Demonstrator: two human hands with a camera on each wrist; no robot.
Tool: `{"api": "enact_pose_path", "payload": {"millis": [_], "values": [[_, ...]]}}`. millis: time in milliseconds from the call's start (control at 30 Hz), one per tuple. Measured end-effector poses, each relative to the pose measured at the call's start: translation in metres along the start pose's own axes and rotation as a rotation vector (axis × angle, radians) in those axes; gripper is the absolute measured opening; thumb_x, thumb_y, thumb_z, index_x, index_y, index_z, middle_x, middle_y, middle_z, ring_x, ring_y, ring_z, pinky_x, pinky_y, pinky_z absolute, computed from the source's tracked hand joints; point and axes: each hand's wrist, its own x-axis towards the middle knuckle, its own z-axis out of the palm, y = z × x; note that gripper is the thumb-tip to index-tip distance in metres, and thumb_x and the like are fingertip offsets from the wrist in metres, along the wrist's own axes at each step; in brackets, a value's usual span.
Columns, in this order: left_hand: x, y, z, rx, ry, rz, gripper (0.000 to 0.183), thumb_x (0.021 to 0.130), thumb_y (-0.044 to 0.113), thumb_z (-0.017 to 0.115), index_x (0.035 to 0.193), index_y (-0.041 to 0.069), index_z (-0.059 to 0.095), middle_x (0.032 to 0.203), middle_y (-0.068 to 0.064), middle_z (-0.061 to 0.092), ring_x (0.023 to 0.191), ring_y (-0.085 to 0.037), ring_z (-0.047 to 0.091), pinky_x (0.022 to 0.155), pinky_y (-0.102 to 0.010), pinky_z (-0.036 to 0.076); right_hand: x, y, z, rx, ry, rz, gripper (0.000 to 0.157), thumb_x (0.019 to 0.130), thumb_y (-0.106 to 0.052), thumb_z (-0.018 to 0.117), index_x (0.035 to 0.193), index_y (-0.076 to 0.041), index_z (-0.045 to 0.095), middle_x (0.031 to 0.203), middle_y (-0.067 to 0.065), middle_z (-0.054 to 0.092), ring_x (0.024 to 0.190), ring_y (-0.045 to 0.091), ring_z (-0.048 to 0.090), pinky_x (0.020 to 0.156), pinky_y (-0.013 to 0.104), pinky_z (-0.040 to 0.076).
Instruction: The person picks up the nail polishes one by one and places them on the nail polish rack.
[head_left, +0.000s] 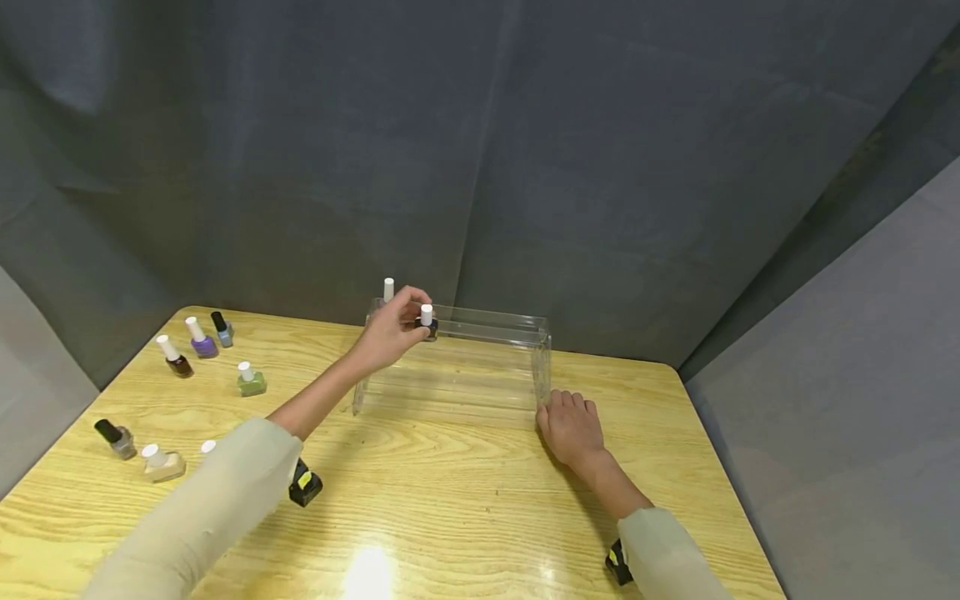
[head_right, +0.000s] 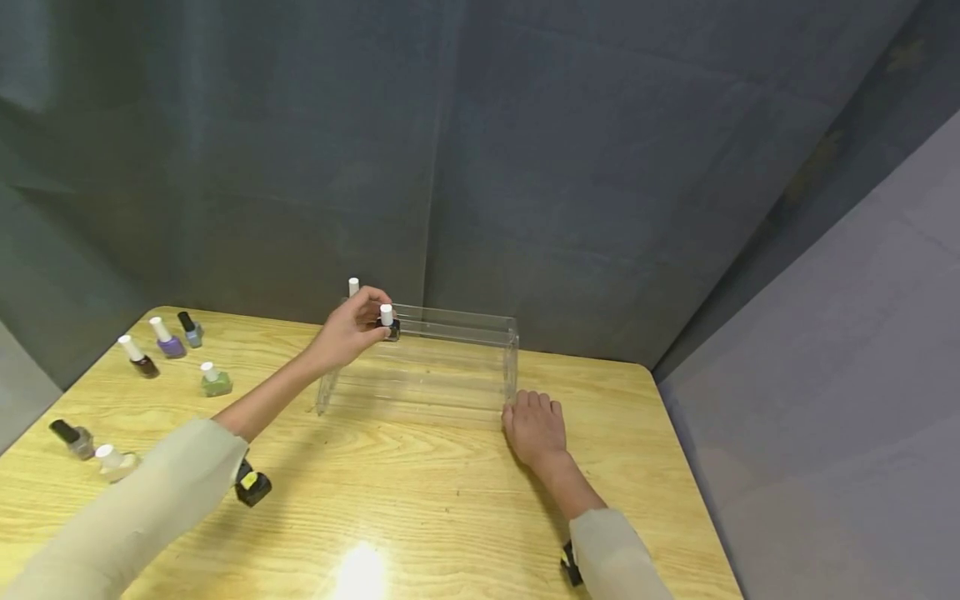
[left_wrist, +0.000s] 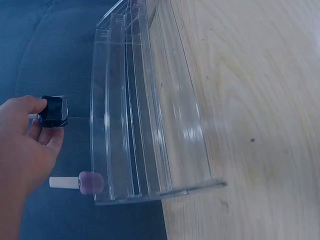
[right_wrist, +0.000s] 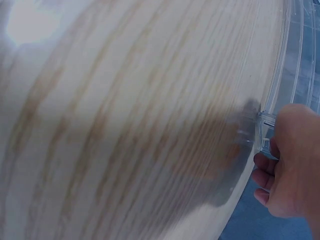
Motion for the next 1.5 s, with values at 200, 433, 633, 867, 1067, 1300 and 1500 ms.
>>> {"api": "enact_pose_path", "payload": {"millis": [200,433,633,867,1067,1300,1500], "values": [[0.021,-0.005,0.011,0.003,0.017,0.002,0.035,0.093,-0.011,0.061,0.124,0.0,0.048,0.114,-0.022,0.062,0.113,-0.033,0.061,0.086,-0.039,0.053,-0.001,0.001,-0.003,-0.008,-0.007,0.008,0.033,0.108,-0.029,0.039,0.082,-0.01,0.037,0.077,0.005,0.035,0.078,0.029,0.038,0.074,0.044,0.033],[0.043,-0.015,0.025,0.089,0.071,-0.012,0.037,0.092,-0.01,0.064,0.124,0.003,0.051,0.115,-0.02,0.067,0.116,-0.032,0.062,0.09,-0.043,0.053,-0.001,0.002,-0.002,-0.017,-0.012,0.019,0.032,0.108,-0.029,0.038,0.083,-0.009,0.04,0.077,0.005,0.037,0.078,0.029,0.04,0.074,0.045,0.034],[0.055,-0.023,0.034,0.143,0.099,-0.055,0.037,0.093,-0.006,0.064,0.125,0.008,0.051,0.121,-0.018,0.067,0.118,-0.029,0.061,0.092,-0.043,0.052,-0.002,0.002,-0.003,-0.017,-0.025,0.03,0.032,0.108,-0.029,0.039,0.084,-0.008,0.04,0.078,0.006,0.037,0.081,0.03,0.041,0.076,0.046,0.034],[0.061,-0.027,0.041,0.177,0.135,-0.085,0.038,0.093,-0.004,0.066,0.124,0.011,0.05,0.117,-0.015,0.068,0.114,-0.027,0.063,0.09,-0.044,0.051,-0.004,-0.001,-0.005,-0.006,0.003,0.023,0.031,0.107,-0.028,0.042,0.084,-0.008,0.04,0.077,0.005,0.037,0.08,0.03,0.042,0.076,0.046,0.036],[0.064,-0.027,0.047,0.208,0.12,-0.098,0.038,0.094,-0.002,0.066,0.126,0.011,0.05,0.119,-0.014,0.068,0.117,-0.027,0.062,0.093,-0.043,0.05,-0.006,-0.002,-0.006,-0.018,0.013,0.011,0.031,0.107,-0.028,0.041,0.082,-0.009,0.038,0.076,0.004,0.034,0.078,0.029,0.04,0.078,0.048,0.037],[0.065,-0.027,0.049,0.221,0.099,-0.08,0.037,0.095,-0.002,0.064,0.127,0.011,0.049,0.118,-0.015,0.067,0.112,-0.029,0.063,0.088,-0.044,0.051,-0.003,-0.001,-0.002,-0.007,-0.002,0.013,0.033,0.108,-0.03,0.037,0.082,-0.01,0.037,0.076,0.004,0.034,0.077,0.028,0.038,0.077,0.047,0.035],[0.064,-0.033,0.048,0.243,0.077,-0.082,0.036,0.094,-0.004,0.064,0.124,0.009,0.049,0.116,-0.016,0.067,0.118,-0.031,0.06,0.094,-0.046,0.049,0.0,0.003,0.008,-0.018,0.004,0.005,0.034,0.108,-0.033,0.036,0.083,-0.011,0.038,0.076,0.003,0.036,0.078,0.027,0.039,0.079,0.047,0.037]]}}
